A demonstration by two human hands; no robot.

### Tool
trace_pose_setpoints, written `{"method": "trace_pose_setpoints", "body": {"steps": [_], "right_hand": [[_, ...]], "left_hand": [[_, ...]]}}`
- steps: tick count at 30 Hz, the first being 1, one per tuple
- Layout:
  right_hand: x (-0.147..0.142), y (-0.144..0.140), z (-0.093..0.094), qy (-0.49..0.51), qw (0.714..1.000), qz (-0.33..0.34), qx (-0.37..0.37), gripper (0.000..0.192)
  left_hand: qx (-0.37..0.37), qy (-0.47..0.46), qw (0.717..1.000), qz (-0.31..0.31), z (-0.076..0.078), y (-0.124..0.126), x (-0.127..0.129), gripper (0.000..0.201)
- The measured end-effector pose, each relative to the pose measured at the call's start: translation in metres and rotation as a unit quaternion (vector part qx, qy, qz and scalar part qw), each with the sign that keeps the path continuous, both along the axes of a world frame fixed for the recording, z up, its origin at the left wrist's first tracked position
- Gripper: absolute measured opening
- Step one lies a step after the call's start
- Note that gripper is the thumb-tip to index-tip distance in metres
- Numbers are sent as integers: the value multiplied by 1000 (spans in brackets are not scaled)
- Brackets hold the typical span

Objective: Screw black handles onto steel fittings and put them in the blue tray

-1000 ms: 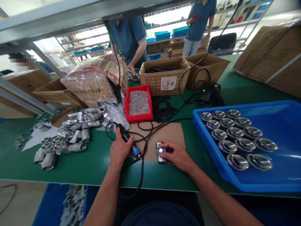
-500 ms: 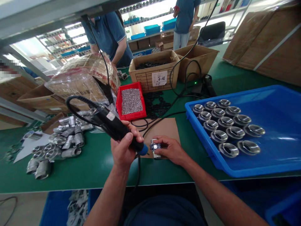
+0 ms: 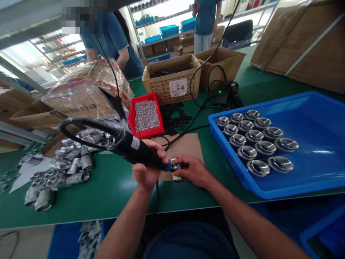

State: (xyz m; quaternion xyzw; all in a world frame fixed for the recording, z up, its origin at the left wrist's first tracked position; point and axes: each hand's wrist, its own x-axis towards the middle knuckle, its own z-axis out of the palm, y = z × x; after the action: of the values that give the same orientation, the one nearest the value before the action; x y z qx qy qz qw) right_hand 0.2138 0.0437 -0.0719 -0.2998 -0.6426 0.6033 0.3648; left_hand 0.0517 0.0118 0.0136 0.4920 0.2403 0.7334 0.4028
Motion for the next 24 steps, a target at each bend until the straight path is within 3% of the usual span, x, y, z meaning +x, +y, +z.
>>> {"method": "trace_pose_setpoints", "body": {"steps": [7, 15, 20, 24], "right_hand": [[0, 0, 7, -26, 999, -7, 21, 34], [0, 2, 9, -27, 999, -2, 30, 30], [0, 1, 6, -17, 1000, -4, 15, 34], [0, 0, 4, -5, 1000, -9, 3, 32]], "left_hand": [[0, 8, 1000, -22, -2, 2, 4, 62], [-1, 4, 1000, 21, -8, 2, 10, 65], [-21, -2, 1000, 10, -1, 4, 10, 64], [11, -12, 1000, 26, 6, 9, 11, 64]]}}
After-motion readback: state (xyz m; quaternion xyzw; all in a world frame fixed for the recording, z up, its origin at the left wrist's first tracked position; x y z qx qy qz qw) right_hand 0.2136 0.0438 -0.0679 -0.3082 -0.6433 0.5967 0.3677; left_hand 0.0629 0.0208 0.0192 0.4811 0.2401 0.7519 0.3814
